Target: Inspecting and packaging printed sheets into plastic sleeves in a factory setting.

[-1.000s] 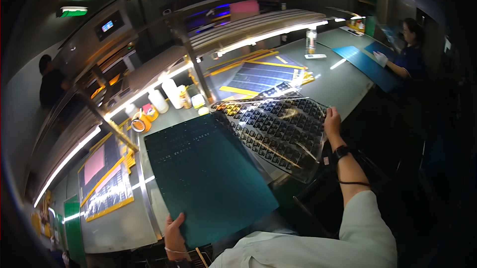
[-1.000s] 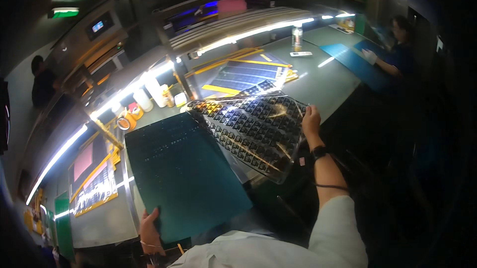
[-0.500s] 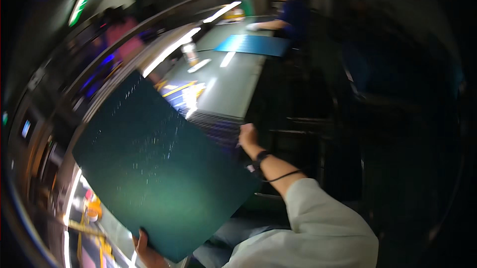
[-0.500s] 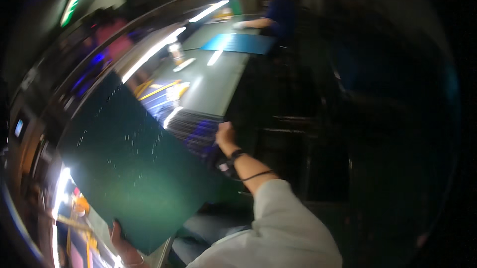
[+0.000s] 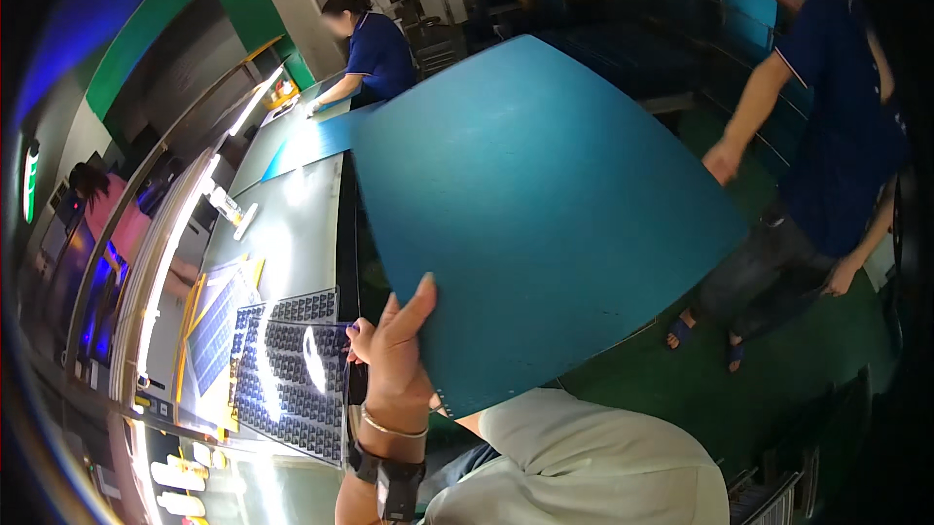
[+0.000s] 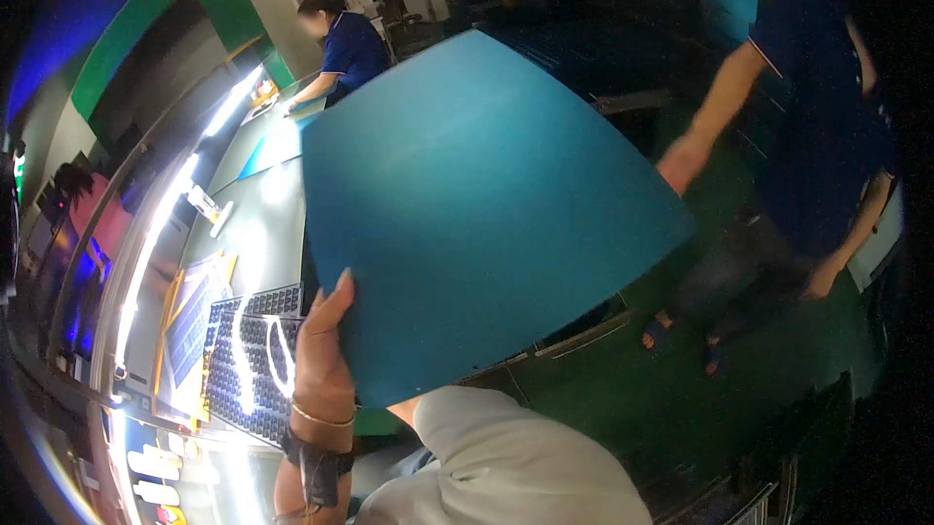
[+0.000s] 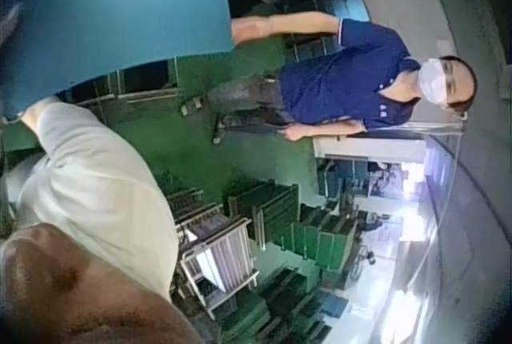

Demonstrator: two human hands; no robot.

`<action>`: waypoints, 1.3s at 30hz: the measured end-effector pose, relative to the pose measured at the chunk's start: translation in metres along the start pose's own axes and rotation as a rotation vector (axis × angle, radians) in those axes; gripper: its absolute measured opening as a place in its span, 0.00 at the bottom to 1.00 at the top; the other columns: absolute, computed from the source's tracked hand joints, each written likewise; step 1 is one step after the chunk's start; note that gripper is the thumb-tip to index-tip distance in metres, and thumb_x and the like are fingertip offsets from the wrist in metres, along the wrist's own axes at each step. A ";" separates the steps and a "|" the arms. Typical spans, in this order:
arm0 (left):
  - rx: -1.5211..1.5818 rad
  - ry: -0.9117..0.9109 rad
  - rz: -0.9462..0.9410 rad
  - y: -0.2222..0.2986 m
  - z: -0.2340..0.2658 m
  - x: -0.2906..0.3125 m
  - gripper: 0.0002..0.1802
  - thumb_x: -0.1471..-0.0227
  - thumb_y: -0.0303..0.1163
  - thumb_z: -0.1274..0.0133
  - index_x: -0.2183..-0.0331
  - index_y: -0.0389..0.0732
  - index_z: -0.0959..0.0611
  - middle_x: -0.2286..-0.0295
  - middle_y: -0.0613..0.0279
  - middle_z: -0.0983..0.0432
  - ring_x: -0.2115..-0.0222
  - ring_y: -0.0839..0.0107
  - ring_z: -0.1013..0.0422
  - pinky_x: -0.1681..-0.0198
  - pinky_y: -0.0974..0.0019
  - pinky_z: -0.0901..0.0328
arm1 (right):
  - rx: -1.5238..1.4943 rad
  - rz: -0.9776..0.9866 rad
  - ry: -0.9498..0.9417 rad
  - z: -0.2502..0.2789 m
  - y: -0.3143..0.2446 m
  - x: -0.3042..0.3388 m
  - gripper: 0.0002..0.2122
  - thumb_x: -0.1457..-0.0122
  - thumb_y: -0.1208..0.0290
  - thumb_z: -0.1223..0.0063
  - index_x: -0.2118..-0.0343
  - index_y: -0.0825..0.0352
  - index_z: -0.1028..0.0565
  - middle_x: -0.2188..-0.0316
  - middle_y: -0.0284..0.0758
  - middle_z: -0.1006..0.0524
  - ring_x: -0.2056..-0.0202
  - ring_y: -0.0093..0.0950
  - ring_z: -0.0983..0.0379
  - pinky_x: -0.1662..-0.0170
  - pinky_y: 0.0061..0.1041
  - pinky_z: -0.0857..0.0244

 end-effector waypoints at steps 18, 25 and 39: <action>0.160 -0.448 0.167 -0.030 -0.076 -0.011 0.35 0.41 0.51 0.61 0.40 0.43 0.49 0.46 0.54 0.42 0.48 0.66 0.40 0.48 0.59 0.41 | 0.028 0.028 -0.152 -0.011 -0.028 0.008 0.07 0.42 0.69 0.57 0.66 0.68 0.33 0.78 0.40 0.24 0.86 0.26 0.27 0.89 0.21 0.37; -1.742 0.051 -0.509 0.066 0.131 0.051 0.36 0.63 0.24 0.42 0.48 0.46 0.32 0.45 0.55 0.41 0.44 0.53 0.44 0.45 0.49 0.48 | -0.008 -0.102 -0.195 0.003 -0.029 -0.015 0.15 0.45 0.76 0.55 0.53 0.63 0.32 0.80 0.32 0.28 0.83 0.20 0.30 0.83 0.18 0.34; -1.855 0.663 -0.661 0.051 0.279 0.150 0.22 0.64 0.20 0.52 0.62 0.46 0.20 0.58 0.61 0.25 0.46 0.64 0.38 0.40 0.49 0.54 | -0.021 -0.339 -0.367 -0.002 -0.040 -0.018 0.11 0.41 0.66 0.52 0.59 0.66 0.26 0.82 0.26 0.30 0.86 0.17 0.33 0.83 0.17 0.37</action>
Point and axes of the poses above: each hand's wrist, its own x-axis away from the middle knuckle, its own z-axis out of the back of the hand, y = z × x, the point moved 10 cm from there along -x, towards the middle knuckle
